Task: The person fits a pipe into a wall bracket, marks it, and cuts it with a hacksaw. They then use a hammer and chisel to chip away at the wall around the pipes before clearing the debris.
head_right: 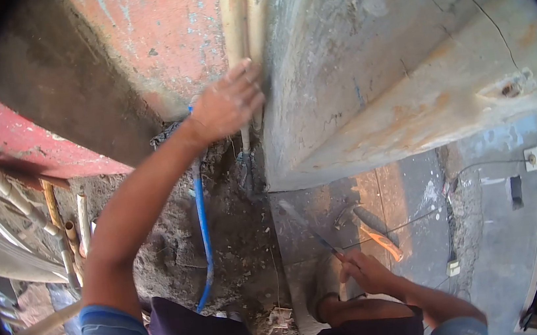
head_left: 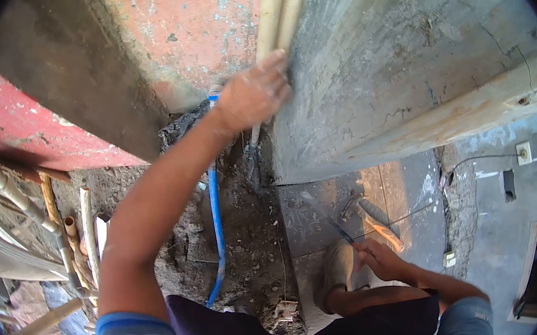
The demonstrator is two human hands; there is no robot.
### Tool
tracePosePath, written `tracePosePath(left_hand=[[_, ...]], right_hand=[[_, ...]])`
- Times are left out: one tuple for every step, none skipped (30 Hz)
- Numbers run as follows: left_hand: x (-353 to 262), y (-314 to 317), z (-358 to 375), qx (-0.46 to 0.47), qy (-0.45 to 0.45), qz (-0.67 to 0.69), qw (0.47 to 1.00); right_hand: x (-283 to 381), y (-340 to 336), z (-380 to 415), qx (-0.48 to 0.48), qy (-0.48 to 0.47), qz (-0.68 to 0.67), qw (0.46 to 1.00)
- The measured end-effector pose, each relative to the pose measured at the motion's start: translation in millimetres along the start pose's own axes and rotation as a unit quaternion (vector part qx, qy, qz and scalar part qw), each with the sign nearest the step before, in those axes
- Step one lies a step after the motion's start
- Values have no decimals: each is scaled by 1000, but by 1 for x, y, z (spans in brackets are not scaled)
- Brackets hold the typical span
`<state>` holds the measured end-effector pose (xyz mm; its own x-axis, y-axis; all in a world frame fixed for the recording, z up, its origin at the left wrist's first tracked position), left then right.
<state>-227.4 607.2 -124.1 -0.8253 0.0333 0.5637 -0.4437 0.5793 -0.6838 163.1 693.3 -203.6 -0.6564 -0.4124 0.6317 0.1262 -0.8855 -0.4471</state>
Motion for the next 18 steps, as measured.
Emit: tracePosePath(left_hand=[[6, 6, 1, 44, 80, -76, 993], [10, 4, -2, 40, 91, -67, 993], [13, 6, -4, 79, 99, -35, 991], [17, 8, -8, 118, 108, -8, 987], [18, 5, -14, 115, 122, 0, 986], [23, 10, -20, 183, 102, 23, 978], [27, 15, -23, 250, 82, 44, 964], [25, 15, -25, 246, 89, 50, 964], [27, 16, -25, 269, 88, 33, 959], [28, 19, -23, 293, 87, 17, 952], [29, 24, -17, 292, 90, 19, 952], [32, 24, -14, 213, 105, -20, 971], [33, 22, -10, 132, 119, -60, 982], [34, 24, -8, 133, 122, -58, 982], [36, 23, -6, 101, 120, -68, 985], [36, 21, -6, 67, 118, -77, 988], [36, 25, -5, 66, 120, -74, 988], [36, 28, -3, 59, 113, -73, 989]], right_hand=[[14, 7, -8, 21, 11, -49, 999], [27, 17, -16, 45, 21, -101, 994], [41, 25, -26, 36, 16, -85, 996], [56, 33, -39, 25, 7, -69, 997], [64, 46, -52, -5, 4, -119, 993], [72, 54, -67, -38, -1, -161, 986], [89, 60, -80, -54, 1, -210, 976], [104, 69, -89, -69, 5, -257, 964], [107, 82, -104, -76, -8, -322, 944], [107, 97, -120, -80, -20, -386, 919], [114, 109, -133, -81, -18, -388, 918], [123, 116, -147, -100, -41, -437, 893], [130, 119, -160, -120, -65, -484, 864], [136, 122, -174, -119, -63, -487, 863], [139, 124, -189, -103, -51, -543, 832], [140, 124, -202, -88, -39, -596, 797], [151, 115, -206, -112, -56, -590, 797], [163, 107, -205, -136, -71, -585, 796]])
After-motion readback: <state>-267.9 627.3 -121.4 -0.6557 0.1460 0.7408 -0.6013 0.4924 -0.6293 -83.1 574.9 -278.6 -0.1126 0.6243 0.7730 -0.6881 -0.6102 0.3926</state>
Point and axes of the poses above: each hand's wrist, its own z-axis away from the middle knuckle, its own y-axis out of the palm, x = y × z, the point moved 5 cm from there along -z, towards the middle knuckle, and after that the axes turned 11 degrees about y, right-handed, at the moved point
